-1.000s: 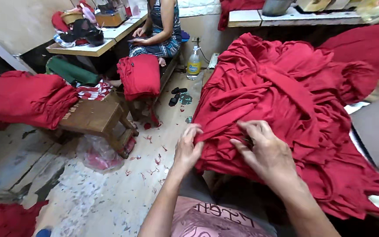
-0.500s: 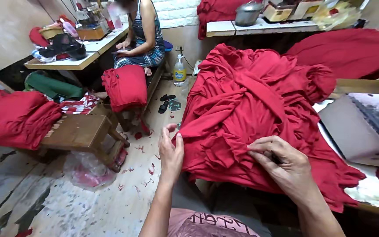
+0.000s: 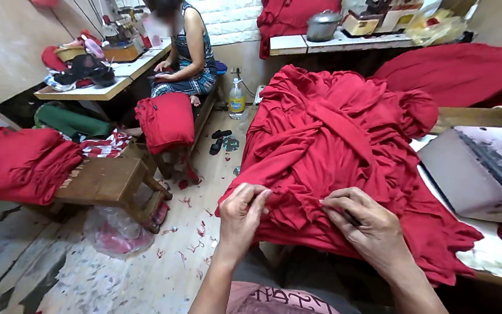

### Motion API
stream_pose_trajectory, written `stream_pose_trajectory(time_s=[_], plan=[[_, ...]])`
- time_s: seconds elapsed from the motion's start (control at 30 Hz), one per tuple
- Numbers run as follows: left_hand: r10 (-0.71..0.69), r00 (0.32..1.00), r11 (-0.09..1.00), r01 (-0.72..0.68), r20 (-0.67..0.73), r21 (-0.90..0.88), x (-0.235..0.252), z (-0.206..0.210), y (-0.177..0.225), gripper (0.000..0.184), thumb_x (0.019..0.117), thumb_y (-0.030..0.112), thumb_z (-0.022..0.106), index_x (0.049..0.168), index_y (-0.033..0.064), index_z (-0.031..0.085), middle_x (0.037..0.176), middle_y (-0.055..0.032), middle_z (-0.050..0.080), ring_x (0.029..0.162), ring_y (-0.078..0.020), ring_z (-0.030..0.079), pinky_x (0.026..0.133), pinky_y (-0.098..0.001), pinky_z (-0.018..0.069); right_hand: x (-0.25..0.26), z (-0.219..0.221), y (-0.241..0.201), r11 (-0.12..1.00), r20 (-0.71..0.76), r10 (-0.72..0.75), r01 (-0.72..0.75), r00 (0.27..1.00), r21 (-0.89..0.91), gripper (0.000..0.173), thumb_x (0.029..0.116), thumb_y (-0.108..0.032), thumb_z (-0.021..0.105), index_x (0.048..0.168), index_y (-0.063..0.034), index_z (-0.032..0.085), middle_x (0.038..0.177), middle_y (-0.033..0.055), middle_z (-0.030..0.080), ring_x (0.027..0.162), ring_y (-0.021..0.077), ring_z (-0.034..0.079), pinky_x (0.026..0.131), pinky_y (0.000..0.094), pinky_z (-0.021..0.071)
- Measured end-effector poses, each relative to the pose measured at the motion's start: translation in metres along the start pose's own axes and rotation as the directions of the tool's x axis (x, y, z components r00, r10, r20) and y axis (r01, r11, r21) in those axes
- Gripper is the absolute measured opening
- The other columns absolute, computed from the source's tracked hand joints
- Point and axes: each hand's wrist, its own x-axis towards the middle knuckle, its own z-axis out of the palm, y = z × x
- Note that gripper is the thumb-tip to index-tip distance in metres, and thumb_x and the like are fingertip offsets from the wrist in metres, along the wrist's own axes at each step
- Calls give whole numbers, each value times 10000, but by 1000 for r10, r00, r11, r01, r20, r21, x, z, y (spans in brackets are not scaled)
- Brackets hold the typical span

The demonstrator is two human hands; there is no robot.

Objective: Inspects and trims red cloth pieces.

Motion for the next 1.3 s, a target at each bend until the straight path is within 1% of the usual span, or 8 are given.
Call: stream_pose_trajectory(time_s=[0.17,0.33,0.43,0.53,0.7,0.83,1.0,1.3], plan=[[-63,995,997,60,-81,-41,-20,-16,-5,150,986,18,594,949,-89,693,841,-48,676,699,-12,622,662,-167,556,12,-10,-10,997,24,56,-55,998,-47,239,980,-299,632,1017,-88,738,982,74,696,803,111,645,674,268,521],[-79,976,995,66,-202,-68,-18,-14,-9,278,1019,67,527,784,-14,651,711,35,603,684,18,573,654,-164,497,42,-25,-29,993,1,118,-118,993,-18,414,989,-429,612,1160,-59,685,917,40,672,759,45,582,682,231,478],[-103,986,991,92,-130,-93,-10,-12,-10,209,1022,121,551,1002,-51,668,829,-2,640,732,16,579,696,-169,512,58,-25,-37,990,82,104,-111,991,88,455,1012,-493,547,1218,-96,633,923,-23,646,759,-7,571,675,202,484],[-79,993,997,80,86,-12,-1,-12,-8,437,994,269,634,1272,-68,615,1066,-114,695,809,-68,597,738,-242,502,68,-15,-42,974,217,77,-120,973,191,407,1041,-482,500,1228,-130,583,952,-60,639,782,-30,588,693,184,509],[89,996,975,-93,32,203,3,-8,-11,136,954,52,646,938,-15,763,904,-90,733,871,-105,688,842,-238,552,78,8,-41,987,325,8,-60,946,149,305,1047,-433,494,1111,-169,634,837,-76,626,738,13,600,663,244,508],[108,994,951,-94,-31,295,-1,-12,-15,151,964,54,625,930,-24,750,880,-102,717,838,-116,681,813,-236,550,80,19,-38,995,306,-89,74,948,60,340,1029,-434,522,1016,-135,683,758,-15,625,679,113,609,608,338,495],[147,981,943,-101,-123,317,-6,-13,-14,119,922,55,672,928,-29,756,895,-113,734,832,-119,696,800,-235,566,82,29,-42,976,287,-202,217,936,-21,325,1019,-398,532,925,-123,677,703,6,593,624,162,605,538,359,463],[162,966,959,-106,-202,262,-8,-18,-12,102,893,38,704,924,-44,755,883,-106,732,813,-88,685,782,-204,562,88,44,-56,948,309,-293,318,905,-30,256,992,-322,571,947,-114,713,738,37,640,657,205,651,541,373,485]])
